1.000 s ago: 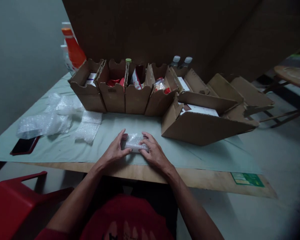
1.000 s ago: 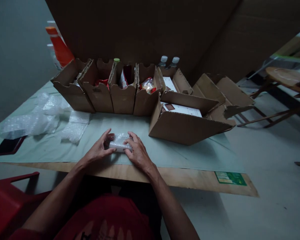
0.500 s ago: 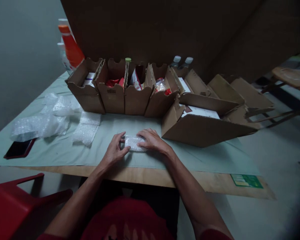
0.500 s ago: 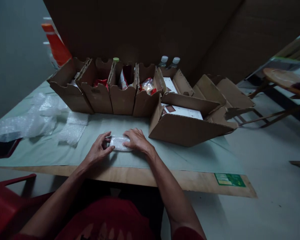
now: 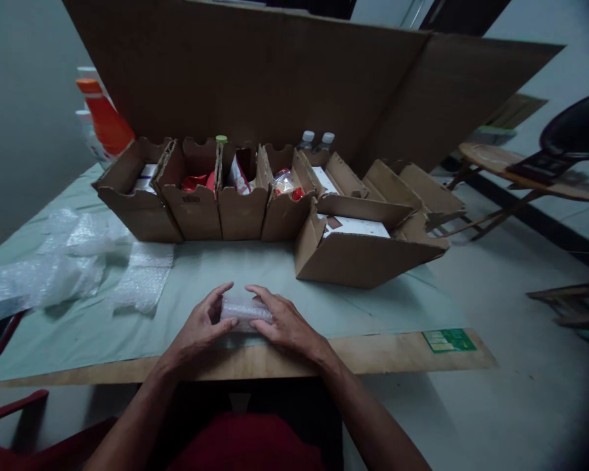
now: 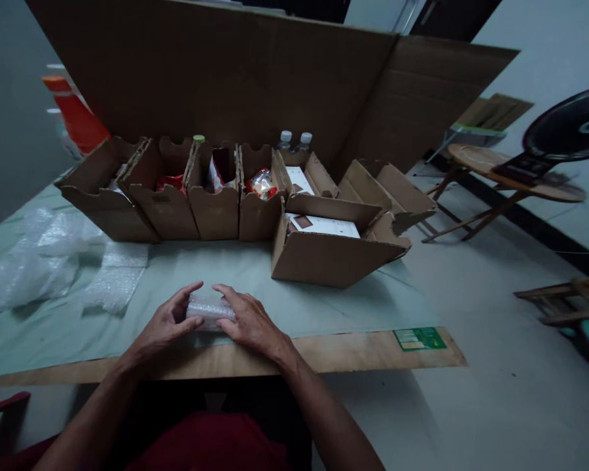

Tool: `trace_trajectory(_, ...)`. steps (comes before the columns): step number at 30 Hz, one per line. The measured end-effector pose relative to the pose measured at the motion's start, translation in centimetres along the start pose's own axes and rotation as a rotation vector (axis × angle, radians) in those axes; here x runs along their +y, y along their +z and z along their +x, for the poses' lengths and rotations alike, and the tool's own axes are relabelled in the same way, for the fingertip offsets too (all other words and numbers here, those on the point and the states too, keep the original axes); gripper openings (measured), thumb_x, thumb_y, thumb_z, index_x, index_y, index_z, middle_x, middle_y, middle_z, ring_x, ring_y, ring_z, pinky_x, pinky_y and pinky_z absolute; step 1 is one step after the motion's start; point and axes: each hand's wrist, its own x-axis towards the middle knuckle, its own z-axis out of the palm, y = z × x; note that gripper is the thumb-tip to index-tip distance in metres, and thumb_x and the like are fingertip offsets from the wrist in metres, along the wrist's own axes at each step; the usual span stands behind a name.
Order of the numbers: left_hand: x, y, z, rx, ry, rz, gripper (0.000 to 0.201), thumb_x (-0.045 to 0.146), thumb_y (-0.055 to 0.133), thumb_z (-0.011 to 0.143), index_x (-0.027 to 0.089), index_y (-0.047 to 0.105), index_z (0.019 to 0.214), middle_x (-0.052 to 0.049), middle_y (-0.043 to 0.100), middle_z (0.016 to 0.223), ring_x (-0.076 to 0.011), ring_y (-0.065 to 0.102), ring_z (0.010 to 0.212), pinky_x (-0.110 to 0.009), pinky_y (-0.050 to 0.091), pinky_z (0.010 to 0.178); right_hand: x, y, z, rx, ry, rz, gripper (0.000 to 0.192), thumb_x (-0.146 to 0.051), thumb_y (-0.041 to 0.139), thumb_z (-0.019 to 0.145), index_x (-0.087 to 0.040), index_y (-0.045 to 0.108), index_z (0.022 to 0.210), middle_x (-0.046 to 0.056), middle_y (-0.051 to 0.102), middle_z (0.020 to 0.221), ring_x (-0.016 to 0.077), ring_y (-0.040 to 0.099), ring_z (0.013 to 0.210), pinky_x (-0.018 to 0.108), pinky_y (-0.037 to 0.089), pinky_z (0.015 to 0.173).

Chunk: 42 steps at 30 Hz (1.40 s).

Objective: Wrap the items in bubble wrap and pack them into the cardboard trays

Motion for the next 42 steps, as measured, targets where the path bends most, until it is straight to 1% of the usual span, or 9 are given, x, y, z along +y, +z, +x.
trace_trajectory(9,2.1,0.5,1.1,0.165,0.002,-0.037,0.07,0.037,0.072,0.077,0.012,0.051,0.139,-0.002,0.06,0.092,-0.0152,0.058,0.082,-0.025,0.046,0.071,0.4,2.7,-0.9,0.075,0.223,0.335,0.072,-0.036,0.067,0.086,-0.018,0.042,0.151,0.011,0.069,0.115,0.0203,0.066,0.089,0.034,0.052,0.082)
trace_trajectory(12,2.2,0.4,1.1,0.085,0.037,0.019,0.069,0.035,0.074,0.075,0.014,0.055,0.138,-0.002,0.06,0.091,-0.0153,0.057,0.082,-0.025,0.046,0.071,0.5,3.0,-0.7,0.107,0.181,0.387,0.065,-0.038,0.069,0.083,-0.016,0.052,0.142,0.01,0.07,0.113,0.0218,0.066,0.099,0.033,0.051,0.086)
trace_trajectory(17,2.2,1.0,0.5,0.056,0.073,-0.019,0.076,0.037,0.079,0.075,0.018,0.051,0.143,-0.006,0.063,0.104,-0.0194,0.062,0.095,-0.029,0.049,0.083,-0.1,2.0,-0.2,0.211,0.108,0.411,0.021,-0.031,0.066,0.082,-0.02,0.065,0.1,0.001,0.068,0.088,0.0156,0.061,0.08,0.027,0.048,0.074)
trace_trajectory(21,2.0,2.3,0.1,0.019,0.051,-0.224,0.092,0.047,0.081,0.072,0.016,0.042,0.149,-0.012,0.064,0.121,-0.0257,0.063,0.11,-0.034,0.051,0.092,0.0,1.9,-0.1,0.387,0.144,0.581,0.023,-0.036,0.069,0.08,-0.021,0.058,0.094,0.0,0.064,0.085,0.0151,0.06,0.077,0.027,0.048,0.071)
trace_trajectory(24,1.9,3.4,-0.2,-0.066,-0.029,-0.126,0.064,0.049,0.074,0.078,0.014,0.061,0.129,-0.011,0.069,0.112,-0.0255,0.064,0.102,-0.033,0.051,0.086,0.5,1.3,-0.4,0.341,0.169,0.679,0.028,-0.037,0.07,0.078,-0.022,0.053,0.095,0.0,0.066,0.086,0.0156,0.061,0.079,0.028,0.049,0.072)
trace_trajectory(29,2.3,4.3,0.0,-0.081,-0.032,0.141,0.032,0.034,0.06,0.083,0.016,0.069,0.107,-0.002,0.069,0.091,-0.019,0.059,0.082,-0.026,0.046,0.072,1.1,-2.0,-1.7,0.211,0.157,0.629,0.059,-0.032,0.079,0.072,-0.022,0.055,0.125,0.002,0.067,0.102,0.0134,0.061,0.082,0.027,0.049,0.077)
trace_trajectory(34,3.3,5.3,1.5,-0.279,0.043,0.247,0.031,0.037,0.061,0.085,0.018,0.071,0.108,-0.002,0.069,0.087,-0.0181,0.058,0.076,-0.025,0.045,0.066,0.6,-6.0,-3.3,0.155,0.123,0.289,0.01,-0.022,0.07,0.077,-0.02,0.069,0.086,-0.003,0.062,0.075,0.0124,0.055,0.07,0.024,0.043,0.066)
trace_trajectory(37,5.1,5.6,2.9,-0.269,0.197,0.196,0.057,0.051,0.068,0.083,0.021,0.064,0.13,-0.009,0.071,0.114,-0.0265,0.065,0.097,-0.034,0.053,0.083,-0.1,-10.0,-4.9,0.309,0.091,0.208,0.006,-0.023,0.069,0.078,-0.02,0.068,0.083,-0.002,0.066,0.077,0.0146,0.059,0.074,0.025,0.046,0.069)
trace_trajectory(42,9.8,7.5,7.5,0.018,0.587,0.417,0.061,0.048,0.066,0.088,0.028,0.052,0.144,-0.011,0.054,0.145,-0.0314,0.053,0.13,-0.047,0.046,0.109,0.5,-19.5,-7.2,0.831,0.047,0.184,0.022,-0.038,0.072,0.079,-0.023,0.067,0.094,0.001,0.069,0.085,0.0176,0.063,0.076,0.029,0.052,0.068)
